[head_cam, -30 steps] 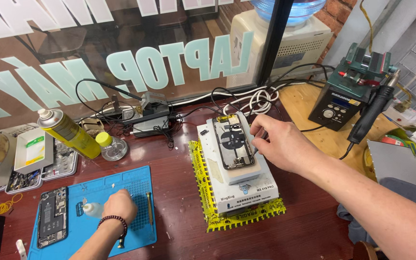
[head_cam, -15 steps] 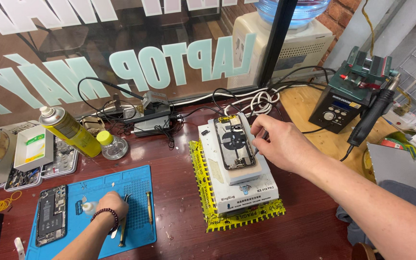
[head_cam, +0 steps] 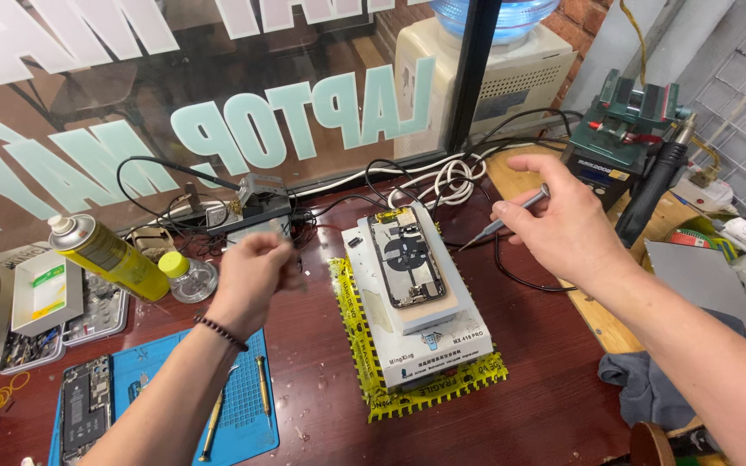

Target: The person repairs a disassembled smartphone held in a bench fixture. They use a screwdriver to work on the phone frame, pick at components with tweezers, brush debris from the assembly, and reposition the phone mid-frame while continuing to work on its internal parts.

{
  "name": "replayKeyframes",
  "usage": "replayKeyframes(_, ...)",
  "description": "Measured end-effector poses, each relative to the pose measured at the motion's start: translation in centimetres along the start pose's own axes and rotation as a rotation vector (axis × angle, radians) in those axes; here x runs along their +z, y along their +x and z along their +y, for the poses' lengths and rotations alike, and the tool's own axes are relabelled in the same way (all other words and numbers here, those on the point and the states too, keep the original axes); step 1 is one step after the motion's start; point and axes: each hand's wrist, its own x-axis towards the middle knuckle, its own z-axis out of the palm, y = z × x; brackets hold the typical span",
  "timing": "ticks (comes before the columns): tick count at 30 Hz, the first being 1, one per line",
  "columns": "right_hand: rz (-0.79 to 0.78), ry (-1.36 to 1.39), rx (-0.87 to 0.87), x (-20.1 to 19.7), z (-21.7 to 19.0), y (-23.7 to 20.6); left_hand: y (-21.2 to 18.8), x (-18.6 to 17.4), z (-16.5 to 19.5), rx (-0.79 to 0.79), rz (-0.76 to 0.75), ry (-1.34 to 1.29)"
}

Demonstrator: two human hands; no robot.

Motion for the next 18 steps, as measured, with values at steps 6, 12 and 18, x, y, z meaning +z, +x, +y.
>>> replayKeyframes(6,-0.084,0.461,0.1,1.0,2.0,-0.2,-0.2,11.7,3.9,0.045,-0.561,-0.133)
replayKeyframes(12,-0.157,0.076,-0.019,2.8,1.1,-0.4,-0.1,16.9,2.9,0.007,-0.842,-0.12)
replayKeyframes(18,-0.079,-0.006,0.055,3.7,1.8,-0.7,0.8,16.6,1.6,0.06,-0.758,0.155)
